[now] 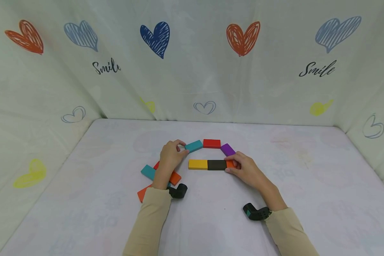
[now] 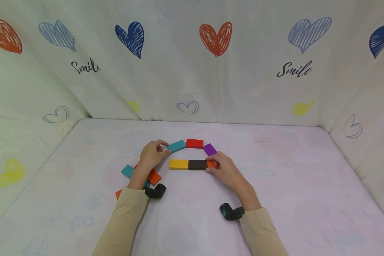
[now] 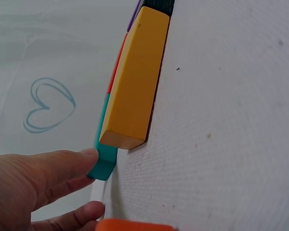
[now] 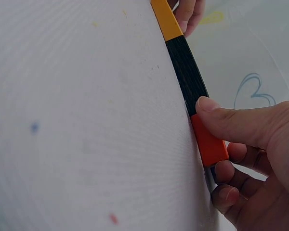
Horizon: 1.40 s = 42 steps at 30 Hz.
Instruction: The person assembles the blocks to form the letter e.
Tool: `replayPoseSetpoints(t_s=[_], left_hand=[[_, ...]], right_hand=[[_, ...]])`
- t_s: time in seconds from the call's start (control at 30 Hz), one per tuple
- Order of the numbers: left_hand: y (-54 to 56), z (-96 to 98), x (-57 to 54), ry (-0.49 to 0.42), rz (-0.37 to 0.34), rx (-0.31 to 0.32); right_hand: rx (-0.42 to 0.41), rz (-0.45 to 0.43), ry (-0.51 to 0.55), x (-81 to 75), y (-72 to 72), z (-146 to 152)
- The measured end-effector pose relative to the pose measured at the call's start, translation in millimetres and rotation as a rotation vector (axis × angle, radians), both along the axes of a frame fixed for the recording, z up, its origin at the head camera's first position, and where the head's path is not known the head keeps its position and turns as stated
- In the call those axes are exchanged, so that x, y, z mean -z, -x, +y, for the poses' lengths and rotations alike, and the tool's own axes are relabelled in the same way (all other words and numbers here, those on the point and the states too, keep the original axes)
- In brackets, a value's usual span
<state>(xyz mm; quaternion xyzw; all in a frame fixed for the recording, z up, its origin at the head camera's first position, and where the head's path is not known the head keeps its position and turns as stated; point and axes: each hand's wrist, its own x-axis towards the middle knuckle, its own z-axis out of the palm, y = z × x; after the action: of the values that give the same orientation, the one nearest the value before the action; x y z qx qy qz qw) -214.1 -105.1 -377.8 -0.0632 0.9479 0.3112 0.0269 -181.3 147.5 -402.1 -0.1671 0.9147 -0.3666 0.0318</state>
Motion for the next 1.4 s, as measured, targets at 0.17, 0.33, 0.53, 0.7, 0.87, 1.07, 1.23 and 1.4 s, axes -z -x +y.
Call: replayPoseSetpoints(t_s=[0.17, 0.33, 0.53, 0.7, 0.87, 1.07, 1.23, 1.4], left_hand=[[-0.7, 0.2, -1.0, -0.019, -0.007, -0.009], [-1.4, -2.9, -1.2, -0.064, -0.016, -0.023], [-5.9, -4.1, -12.8, -0.131, -0.016, -0.006], [-15.5, -3.3, -30.6, -0.128, 0.006, 0.060], [-28.7, -9.1, -46.0, -0.079, 0.071, 0.147], [-43.2, -24.9, -53.4, -0.030, 0.090, 0.198], [-56.1, -42.7, -53.6, 0.012, 0.070, 0.218], [-66.9, -61.8, -48.2, 0.056, 0.030, 0.193]], right_hand=[[0.005, -0.002, 0.000, -0.5, -0.3, 0], [-0.002, 0.001, 0.004, -1.0, -0.4, -1], [-0.012, 0.008, 0.014, -1.5, -0.5, -1], [-0.009, 0.002, 0.005, -0.9, -0.9, 0], [-0.010, 0.015, 0.001, -0.5, -1.7, 1], [-0.011, 0.019, 0.015, -0.5, -1.7, 1], [-0.011, 0.021, 0.018, 0.0, -2.0, 0], [-0.009, 0.018, 0.023, 0.3, -2.0, 0]])
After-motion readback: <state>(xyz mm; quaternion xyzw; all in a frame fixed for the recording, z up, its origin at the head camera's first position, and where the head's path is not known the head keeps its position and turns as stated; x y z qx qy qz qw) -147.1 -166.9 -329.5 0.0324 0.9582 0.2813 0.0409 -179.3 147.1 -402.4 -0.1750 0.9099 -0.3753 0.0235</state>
